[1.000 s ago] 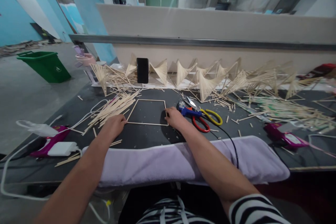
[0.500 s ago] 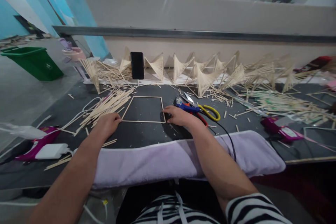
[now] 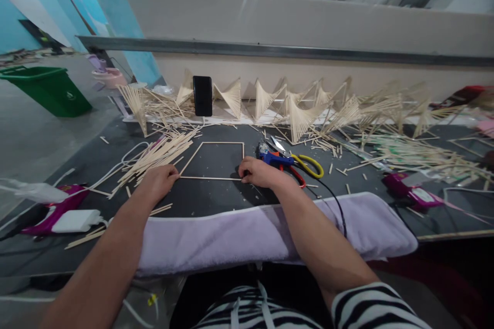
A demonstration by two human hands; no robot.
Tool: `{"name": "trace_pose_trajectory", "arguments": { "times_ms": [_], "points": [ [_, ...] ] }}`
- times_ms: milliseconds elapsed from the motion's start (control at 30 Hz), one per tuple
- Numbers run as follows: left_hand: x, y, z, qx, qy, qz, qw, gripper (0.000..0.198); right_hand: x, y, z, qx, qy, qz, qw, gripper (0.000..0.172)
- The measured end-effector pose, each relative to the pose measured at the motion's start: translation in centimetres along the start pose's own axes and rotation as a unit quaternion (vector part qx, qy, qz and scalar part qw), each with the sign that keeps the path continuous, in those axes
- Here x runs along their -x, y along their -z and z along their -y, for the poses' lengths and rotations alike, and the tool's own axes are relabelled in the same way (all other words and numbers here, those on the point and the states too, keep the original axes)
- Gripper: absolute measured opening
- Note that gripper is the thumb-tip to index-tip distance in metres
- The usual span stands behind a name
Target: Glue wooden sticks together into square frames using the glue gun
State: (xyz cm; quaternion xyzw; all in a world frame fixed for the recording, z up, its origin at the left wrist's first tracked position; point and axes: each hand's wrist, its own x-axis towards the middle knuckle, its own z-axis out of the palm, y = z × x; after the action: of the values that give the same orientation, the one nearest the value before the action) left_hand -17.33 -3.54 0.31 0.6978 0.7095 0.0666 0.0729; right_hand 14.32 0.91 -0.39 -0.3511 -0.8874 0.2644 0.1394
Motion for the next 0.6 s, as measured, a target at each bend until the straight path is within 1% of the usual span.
{"name": "trace_pose_trajectory", "arguments": {
  "times_ms": [133,267,467,600],
  "points": [
    [0.01,-0.01,0.08,0.012,-0.003,-0.005,1.0,0.027,0.0,-0.06,-0.3,-0.003,0.045,0.005,0.999,0.013],
    [0.04,-0.01,0.06,0.017,-0.005,-0.007,1.0,0.027,-0.03,-0.04,-0.08,0.006,0.072,0.005,0.997,0.017],
    [-0.1,-0.24,0.16,0.012,-0.002,-0.013,1.0,0.028,-0.24,-0.16,-0.25,0.03,0.08,-0.018,0.996,0.019],
    [-0.14,-0.27,0.21,0.014,-0.005,-0.02,1.0,0.028,-0.64,-0.46,-0.99,0.058,0.079,-0.051,0.994,0.018]
  ]
}}
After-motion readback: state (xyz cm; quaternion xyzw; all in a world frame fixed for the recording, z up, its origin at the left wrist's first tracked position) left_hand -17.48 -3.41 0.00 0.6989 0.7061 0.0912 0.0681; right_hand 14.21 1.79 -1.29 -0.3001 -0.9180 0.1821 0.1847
